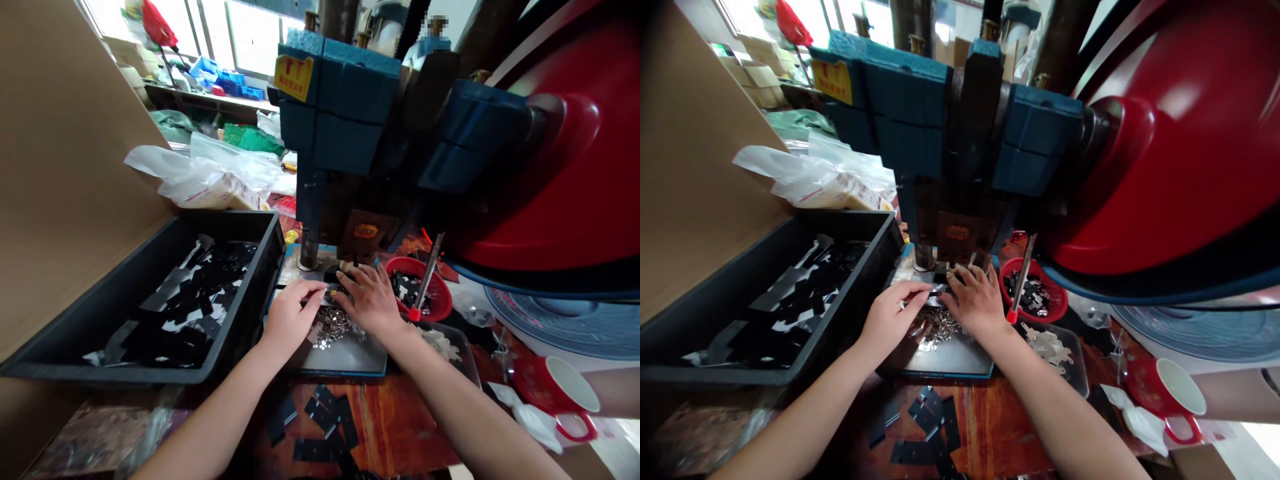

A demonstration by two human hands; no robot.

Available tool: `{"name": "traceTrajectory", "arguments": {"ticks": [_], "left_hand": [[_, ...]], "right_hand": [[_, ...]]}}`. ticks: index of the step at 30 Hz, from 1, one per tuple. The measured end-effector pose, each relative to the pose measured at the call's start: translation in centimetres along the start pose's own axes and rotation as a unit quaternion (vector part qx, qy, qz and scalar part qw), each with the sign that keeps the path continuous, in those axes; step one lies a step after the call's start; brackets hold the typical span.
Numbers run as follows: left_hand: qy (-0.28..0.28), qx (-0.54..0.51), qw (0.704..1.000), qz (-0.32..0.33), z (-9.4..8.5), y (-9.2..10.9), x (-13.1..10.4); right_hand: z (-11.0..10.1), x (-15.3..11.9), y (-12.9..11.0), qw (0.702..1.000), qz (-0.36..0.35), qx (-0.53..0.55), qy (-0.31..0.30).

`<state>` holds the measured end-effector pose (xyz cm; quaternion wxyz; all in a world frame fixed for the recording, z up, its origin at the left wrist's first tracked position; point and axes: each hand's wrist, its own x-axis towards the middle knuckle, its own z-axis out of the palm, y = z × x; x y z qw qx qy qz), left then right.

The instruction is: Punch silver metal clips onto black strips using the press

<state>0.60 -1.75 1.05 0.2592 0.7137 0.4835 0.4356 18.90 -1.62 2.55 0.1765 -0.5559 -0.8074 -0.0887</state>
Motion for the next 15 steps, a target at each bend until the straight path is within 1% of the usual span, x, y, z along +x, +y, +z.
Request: {"name": "traceTrajectory", "arguments": {"ticks": [5, 10, 15], "left_hand": [[0.009, 0.006, 1.0, -0.005, 0.2, -0.4, 0.2], [0.019, 0.014, 1.0, -0.002, 0.2, -0.5, 0.9], [0.016, 0.05, 0.999, -0.006, 0.9, 0.3, 2.5]], "right_hand": [[0.5, -0.8, -0.4, 1.0, 0.001, -0.008, 0.02], [1.3, -1.9, 0.3, 0.999, -0.02, 0.02, 0.022], [1.3, -2.1, 1.0, 0.995, 0.033, 0.055, 0.079]]}}
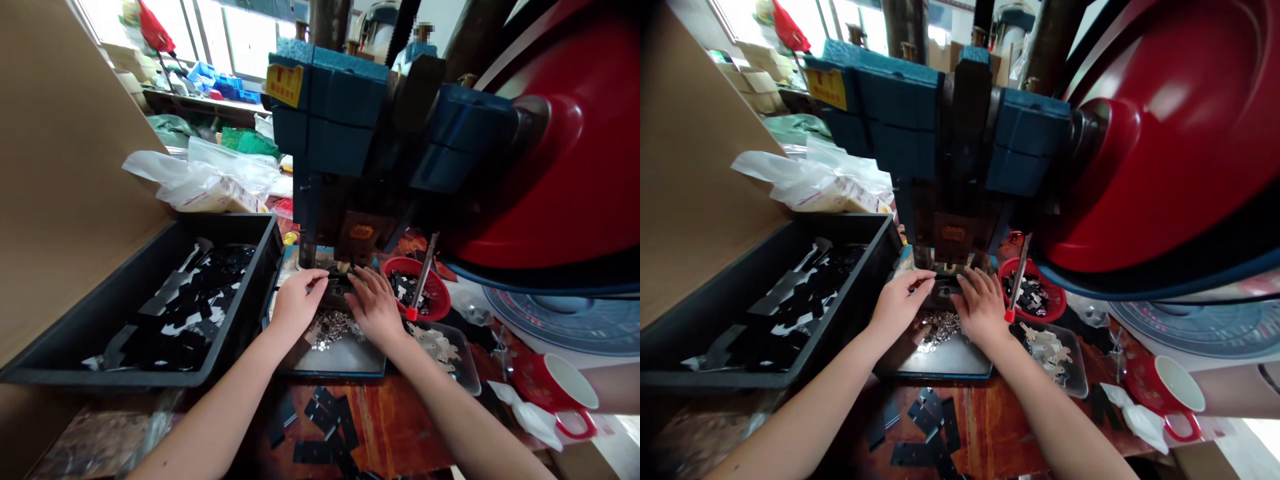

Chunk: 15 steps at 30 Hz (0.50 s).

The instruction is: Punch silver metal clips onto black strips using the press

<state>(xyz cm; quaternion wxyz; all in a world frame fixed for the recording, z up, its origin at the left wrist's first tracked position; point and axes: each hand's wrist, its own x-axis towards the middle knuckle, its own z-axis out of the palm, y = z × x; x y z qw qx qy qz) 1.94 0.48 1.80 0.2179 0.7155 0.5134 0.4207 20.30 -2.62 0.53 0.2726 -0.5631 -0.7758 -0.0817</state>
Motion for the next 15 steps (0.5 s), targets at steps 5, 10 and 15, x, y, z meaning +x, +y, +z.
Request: {"name": "traceTrajectory", "arguments": {"ticks": [5, 10, 15], "left_hand": [[-0.006, 0.049, 0.999, 0.01, 0.9, 0.4, 1.4], [-0.002, 0.064, 0.998, 0.021, 1.3, -0.3, 2.0], [-0.002, 0.071, 0.997, 0.032, 1.4, -0.9, 2.1]], "right_hand": [[0.1, 0.4, -0.1, 1.0, 0.001, 0.023, 0.002], [0.7, 0.7, 0.0, 0.999, 0.01, 0.039, -0.001], [0.6, 0.8, 0.1, 0.999, 0.004, 0.052, -0.002]]}}
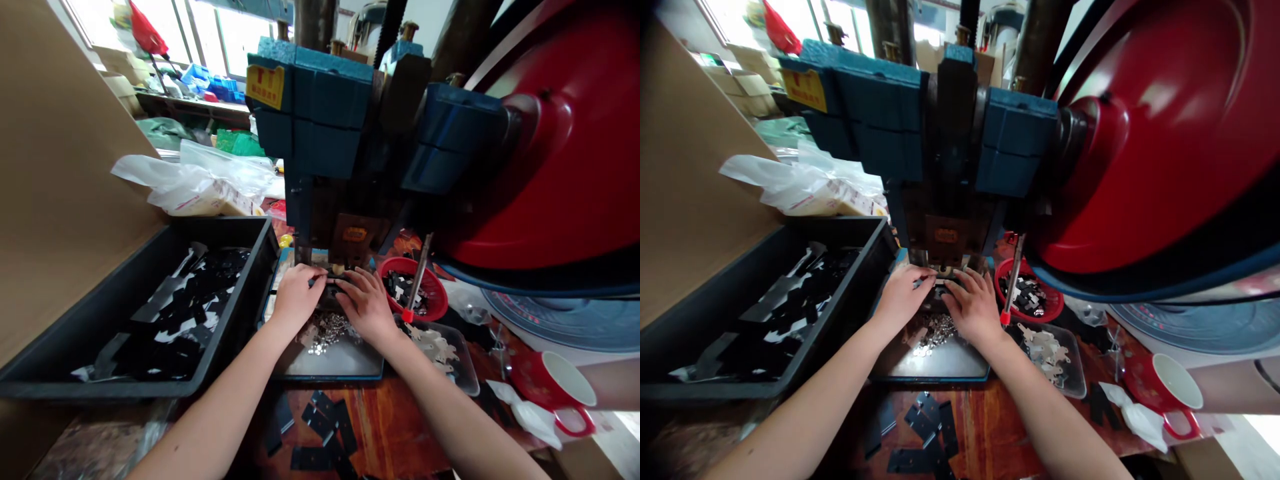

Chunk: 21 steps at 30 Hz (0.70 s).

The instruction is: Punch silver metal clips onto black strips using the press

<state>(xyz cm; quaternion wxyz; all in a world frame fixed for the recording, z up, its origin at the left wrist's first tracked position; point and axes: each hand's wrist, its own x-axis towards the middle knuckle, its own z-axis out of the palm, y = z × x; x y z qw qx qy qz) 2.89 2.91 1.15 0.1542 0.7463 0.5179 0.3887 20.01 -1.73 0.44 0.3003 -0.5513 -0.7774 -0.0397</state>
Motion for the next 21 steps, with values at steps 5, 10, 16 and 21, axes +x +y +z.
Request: {"name": "traceTrajectory", "arguments": {"ticks": [5, 10, 16, 21], "left_hand": [[-0.002, 0.001, 1.0, 0.004, 0.13, -0.17, 0.0], [-0.003, 0.003, 1.0, 0.002, 0.13, -0.23, -0.05], [-0.005, 0.003, 1.0, -0.008, 0.22, -0.38, -0.05], [-0.014, -0.011, 1.0, -0.014, 0.6, -0.61, 0.08]], "right_hand": [[-0.16, 0.14, -0.04, 1.0, -0.009, 0.006, -0.005], [-0.15, 0.19, 0.02, 1.0, -0.014, -0.006, -0.012], [-0.71, 0.33, -0.18, 0.998, -0.046, -0.046, -0.024], [-0.89, 0.91, -0.57, 0.996, -0.062, -0.059, -0.02]]}}
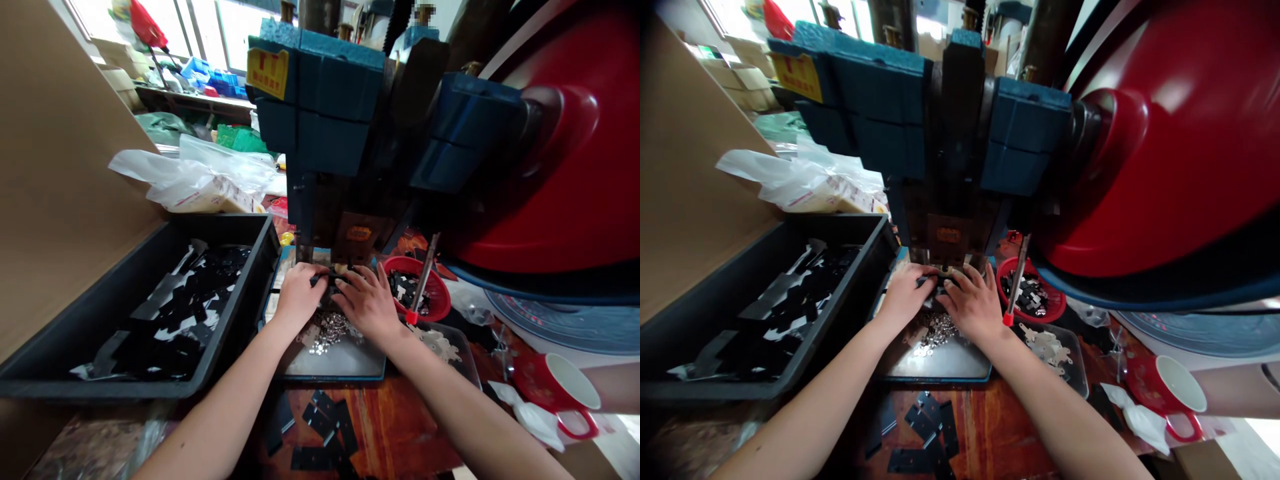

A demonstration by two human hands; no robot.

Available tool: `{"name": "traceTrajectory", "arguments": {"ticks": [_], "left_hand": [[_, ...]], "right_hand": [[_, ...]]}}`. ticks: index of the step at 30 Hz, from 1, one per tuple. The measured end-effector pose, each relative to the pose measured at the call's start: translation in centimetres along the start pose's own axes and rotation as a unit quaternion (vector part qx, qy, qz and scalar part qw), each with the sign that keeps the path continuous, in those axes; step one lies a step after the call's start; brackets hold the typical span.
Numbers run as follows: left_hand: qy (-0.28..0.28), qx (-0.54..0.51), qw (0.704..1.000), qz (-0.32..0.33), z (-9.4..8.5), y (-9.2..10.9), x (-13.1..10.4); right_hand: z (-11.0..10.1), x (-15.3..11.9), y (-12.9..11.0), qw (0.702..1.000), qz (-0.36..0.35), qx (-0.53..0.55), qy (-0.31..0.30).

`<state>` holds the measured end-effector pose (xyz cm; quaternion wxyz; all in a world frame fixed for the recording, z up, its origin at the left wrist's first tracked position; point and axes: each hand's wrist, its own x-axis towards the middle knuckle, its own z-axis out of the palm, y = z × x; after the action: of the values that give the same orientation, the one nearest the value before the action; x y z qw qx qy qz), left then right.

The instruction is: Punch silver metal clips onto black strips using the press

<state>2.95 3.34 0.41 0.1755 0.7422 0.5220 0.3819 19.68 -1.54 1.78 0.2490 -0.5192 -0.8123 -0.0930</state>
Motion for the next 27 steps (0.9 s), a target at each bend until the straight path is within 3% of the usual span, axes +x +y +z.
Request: {"name": "traceTrajectory", "arguments": {"ticks": [6, 9, 11, 13, 16, 18, 22, 27], "left_hand": [[0.016, -0.011, 1.0, -0.01, -0.2, 0.3, 0.1], [0.04, -0.015, 0.999, -0.019, -1.0, 0.6, -0.3], [0.058, -0.016, 0.998, -0.021, -1.6, 0.6, -1.0], [0.065, -0.015, 0.998, -0.011, -2.1, 0.6, -1.9], [0.047, -0.006, 0.999, 0.016, -2.3, 0.5, -3.2], [0.035, 0.007, 0.999, 0.03, -2.2, 0.4, -3.8], [0.026, 0.026, 0.999, 0.04, -2.0, 0.3, -4.0], [0.035, 0.028, 0.998, 0.046, -2.2, 0.4, -4.1]], "right_hand": [[-0.1, 0.1, 0.6, 0.997, 0.032, 0.066, 0.021], [0.0, -1.9, 1.1, 0.978, 0.115, 0.165, 0.062], [0.0, -4.2, 1.4, 0.934, 0.221, 0.269, 0.082], [-0.1, -6.7, 1.6, 0.857, 0.332, 0.377, 0.115], [-0.5, -9.4, 1.6, 0.784, 0.367, 0.469, 0.174], [-0.8, -10.1, 1.6, 0.777, 0.36, 0.478, 0.197], [-1.2, -9.9, 1.6, 0.8, 0.361, 0.446, 0.173], [-1.0, -9.6, 1.7, 0.799, 0.349, 0.46, 0.167]]}}
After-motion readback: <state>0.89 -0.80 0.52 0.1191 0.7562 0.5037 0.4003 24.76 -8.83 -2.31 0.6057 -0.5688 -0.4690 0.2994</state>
